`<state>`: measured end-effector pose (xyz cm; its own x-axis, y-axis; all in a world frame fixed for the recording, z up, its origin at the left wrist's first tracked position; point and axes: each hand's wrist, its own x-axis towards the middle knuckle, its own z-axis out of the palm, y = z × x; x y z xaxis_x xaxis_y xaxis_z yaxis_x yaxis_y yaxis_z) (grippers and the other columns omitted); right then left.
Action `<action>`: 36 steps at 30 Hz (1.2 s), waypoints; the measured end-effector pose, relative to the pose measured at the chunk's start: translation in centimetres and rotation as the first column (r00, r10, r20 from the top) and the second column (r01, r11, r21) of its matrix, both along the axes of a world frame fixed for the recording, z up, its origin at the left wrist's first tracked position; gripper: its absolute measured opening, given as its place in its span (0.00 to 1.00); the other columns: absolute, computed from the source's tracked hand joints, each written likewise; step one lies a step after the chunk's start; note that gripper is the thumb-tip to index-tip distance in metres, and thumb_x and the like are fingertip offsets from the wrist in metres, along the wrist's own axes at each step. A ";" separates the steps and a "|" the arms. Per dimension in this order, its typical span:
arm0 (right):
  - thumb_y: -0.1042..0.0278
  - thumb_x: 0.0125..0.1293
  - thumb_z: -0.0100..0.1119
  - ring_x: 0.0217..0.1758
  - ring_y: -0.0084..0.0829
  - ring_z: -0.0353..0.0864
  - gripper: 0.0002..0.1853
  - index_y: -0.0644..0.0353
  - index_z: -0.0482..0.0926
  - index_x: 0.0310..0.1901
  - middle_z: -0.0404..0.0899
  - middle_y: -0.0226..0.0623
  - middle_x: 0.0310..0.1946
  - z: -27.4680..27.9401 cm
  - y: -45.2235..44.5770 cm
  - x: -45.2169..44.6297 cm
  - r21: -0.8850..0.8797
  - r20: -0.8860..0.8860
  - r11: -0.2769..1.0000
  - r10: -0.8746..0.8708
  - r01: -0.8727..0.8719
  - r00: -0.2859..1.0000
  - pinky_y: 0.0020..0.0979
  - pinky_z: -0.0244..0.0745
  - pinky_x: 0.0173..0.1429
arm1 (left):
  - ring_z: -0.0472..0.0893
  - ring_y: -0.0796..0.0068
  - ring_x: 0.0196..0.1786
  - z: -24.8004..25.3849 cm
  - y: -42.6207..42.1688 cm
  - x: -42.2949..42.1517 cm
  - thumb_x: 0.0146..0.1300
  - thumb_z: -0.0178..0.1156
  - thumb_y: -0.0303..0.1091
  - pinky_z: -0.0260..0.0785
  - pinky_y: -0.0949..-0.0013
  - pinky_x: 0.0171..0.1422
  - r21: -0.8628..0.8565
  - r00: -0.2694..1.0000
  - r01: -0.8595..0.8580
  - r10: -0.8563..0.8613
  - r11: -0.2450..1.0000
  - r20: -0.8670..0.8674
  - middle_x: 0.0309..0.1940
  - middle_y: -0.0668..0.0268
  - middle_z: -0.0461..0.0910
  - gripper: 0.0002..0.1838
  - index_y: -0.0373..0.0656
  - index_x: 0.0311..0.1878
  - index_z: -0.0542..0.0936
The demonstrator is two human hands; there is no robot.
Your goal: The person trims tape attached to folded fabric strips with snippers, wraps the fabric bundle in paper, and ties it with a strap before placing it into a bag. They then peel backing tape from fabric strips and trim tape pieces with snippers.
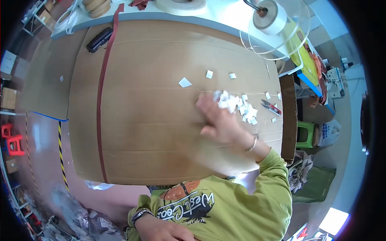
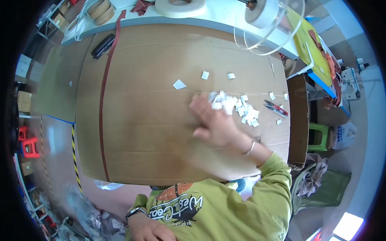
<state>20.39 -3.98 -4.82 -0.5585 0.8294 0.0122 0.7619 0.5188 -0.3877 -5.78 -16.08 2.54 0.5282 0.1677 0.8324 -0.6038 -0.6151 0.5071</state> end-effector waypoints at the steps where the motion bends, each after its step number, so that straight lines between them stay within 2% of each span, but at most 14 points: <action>1: 0.42 0.61 0.43 0.71 0.42 0.47 0.37 0.61 0.55 0.64 0.52 0.42 0.67 0.2 1.2 1.9 -0.014 -0.071 0.996 -0.091 0.090 0.993 0.48 0.40 0.68 | 0.70 0.57 0.38 -0.2 -0.3 0.3 0.65 0.44 0.33 0.68 0.59 0.42 0.166 0.985 -0.173 0.166 0.971 0.056 0.36 0.59 0.72 0.13 0.40 0.31 0.76; 4: 0.49 0.65 0.42 0.69 0.46 0.49 0.32 0.62 0.55 0.64 0.54 0.45 0.65 -1.3 5.2 6.8 0.346 0.140 0.870 -0.417 0.350 0.898 0.49 0.45 0.67 | 0.70 0.57 0.38 0.6 -0.1 1.2 0.65 0.44 0.34 0.68 0.60 0.42 0.078 0.996 -0.079 0.077 0.994 0.034 0.36 0.58 0.72 0.13 0.39 0.32 0.76; 7: 0.57 0.60 0.52 0.66 0.44 0.57 0.28 0.62 0.62 0.59 0.64 0.44 0.59 2.0 6.2 4.4 0.163 0.091 0.831 -0.549 0.532 0.831 0.45 0.51 0.65 | 0.70 0.57 0.38 1.0 0.5 1.6 0.66 0.43 0.34 0.68 0.60 0.42 -0.009 1.000 -0.004 0.004 1.000 0.020 0.37 0.58 0.72 0.13 0.38 0.33 0.76; 10: 0.65 0.54 0.58 0.57 0.40 0.66 0.24 0.61 0.67 0.54 0.68 0.37 0.54 2.2 4.6 -1.0 0.250 -0.301 0.930 -0.189 0.269 0.935 0.37 0.59 0.62 | 0.70 0.57 0.38 1.0 1.0 1.1 0.66 0.44 0.34 0.68 0.60 0.42 0.174 0.993 -0.118 0.120 0.978 0.003 0.37 0.58 0.72 0.13 0.39 0.34 0.76; 13: 0.47 0.62 0.47 0.70 0.38 0.50 0.32 0.57 0.58 0.63 0.55 0.37 0.66 1.3 4.2 -5.6 0.277 0.019 0.958 0.076 -0.079 0.997 0.40 0.47 0.69 | 0.70 0.57 0.38 0.6 1.6 0.5 0.66 0.44 0.35 0.68 0.60 0.42 0.351 0.974 -0.219 0.225 0.910 0.026 0.38 0.59 0.72 0.12 0.39 0.34 0.76; 14: 0.47 0.62 0.47 0.70 0.38 0.50 0.32 0.57 0.58 0.63 0.55 0.37 0.66 0.4 4.6 -5.3 0.279 0.023 0.957 0.073 -0.076 0.997 0.40 0.47 0.69 | 0.70 0.58 0.39 0.5 1.7 0.3 0.66 0.45 0.35 0.68 0.60 0.42 0.404 0.965 -0.251 0.258 0.880 0.039 0.38 0.59 0.72 0.12 0.40 0.34 0.76; 16: 0.37 0.61 0.37 0.72 0.36 0.42 0.37 0.54 0.54 0.66 0.50 0.34 0.68 -1.0 5.6 -4.4 0.229 0.146 0.973 0.009 -0.042 0.989 0.41 0.38 0.71 | 0.70 0.58 0.39 0.2 2.0 -0.4 0.66 0.45 0.36 0.68 0.60 0.42 0.500 0.942 -0.318 0.327 0.806 0.073 0.38 0.59 0.72 0.12 0.40 0.34 0.76; 22: 0.46 0.62 0.45 0.71 0.40 0.47 0.31 0.53 0.59 0.64 0.55 0.39 0.65 -1.0 8.1 7.3 0.271 0.197 0.843 -0.521 0.465 0.830 0.48 0.37 0.69 | 0.70 0.58 0.40 -0.6 2.4 -2.2 0.66 0.46 0.36 0.68 0.60 0.41 0.676 0.838 -0.492 0.508 0.549 0.198 0.39 0.59 0.72 0.12 0.41 0.35 0.76; 24: 0.49 0.62 0.46 0.70 0.41 0.48 0.30 0.53 0.59 0.63 0.57 0.40 0.64 -1.6 8.6 11.0 0.342 0.213 0.761 -0.635 0.552 0.743 0.48 0.37 0.69 | 0.69 0.58 0.39 -0.3 2.8 -3.0 0.65 0.47 0.36 0.67 0.60 0.41 0.643 0.943 -0.254 0.333 0.723 -0.001 0.37 0.61 0.71 0.10 0.42 0.34 0.75; 26: 0.53 0.64 0.45 0.64 0.41 0.60 0.25 0.54 0.63 0.61 0.62 0.41 0.61 -0.3 9.1 12.8 0.424 0.269 0.760 -0.625 0.493 0.733 0.45 0.52 0.65 | 0.69 0.58 0.37 0.5 3.6 -3.8 0.65 0.48 0.36 0.66 0.60 0.41 0.556 0.976 0.012 0.112 0.831 -0.188 0.36 0.63 0.71 0.09 0.43 0.34 0.75; 27: 0.53 0.64 0.45 0.64 0.41 0.60 0.25 0.54 0.63 0.61 0.62 0.41 0.61 0.8 9.4 12.2 0.423 0.268 0.760 -0.625 0.493 0.734 0.45 0.52 0.65 | 0.69 0.62 0.36 1.1 3.9 -4.2 0.64 0.49 0.34 0.65 0.63 0.40 0.566 0.961 -0.003 0.159 0.824 -0.226 0.33 0.65 0.70 0.08 0.44 0.33 0.74; 31: 0.61 0.62 0.49 0.51 0.44 0.72 0.18 0.57 0.70 0.53 0.71 0.43 0.52 5.1 10.3 10.0 -0.003 0.310 0.661 -0.713 0.750 0.629 0.40 0.66 0.53 | 0.68 0.68 0.33 4.4 5.3 -4.2 0.63 0.49 0.32 0.62 0.69 0.37 0.503 0.953 0.001 0.151 0.864 -0.261 0.30 0.67 0.69 0.06 0.44 0.33 0.73; 33: 0.67 0.58 0.53 0.40 0.44 0.75 0.14 0.58 0.74 0.46 0.75 0.41 0.44 2.7 11.7 11.8 0.396 -0.048 0.741 -0.573 0.542 0.818 0.36 0.71 0.43 | 0.68 0.70 0.31 6.0 6.0 -3.8 0.63 0.49 0.32 0.61 0.71 0.34 0.426 0.962 0.008 0.109 0.905 -0.249 0.30 0.68 0.69 0.06 0.44 0.33 0.73; 36: 0.67 0.59 0.49 0.46 0.38 0.74 0.08 0.55 0.76 0.38 0.75 0.35 0.43 -0.3 16.2 15.6 0.481 -0.069 0.701 -0.568 0.526 0.820 0.38 0.70 0.45 | 0.67 0.73 0.29 8.3 7.0 -2.9 0.63 0.48 0.31 0.59 0.75 0.30 0.308 0.971 0.028 0.048 0.951 -0.236 0.29 0.69 0.69 0.05 0.44 0.32 0.73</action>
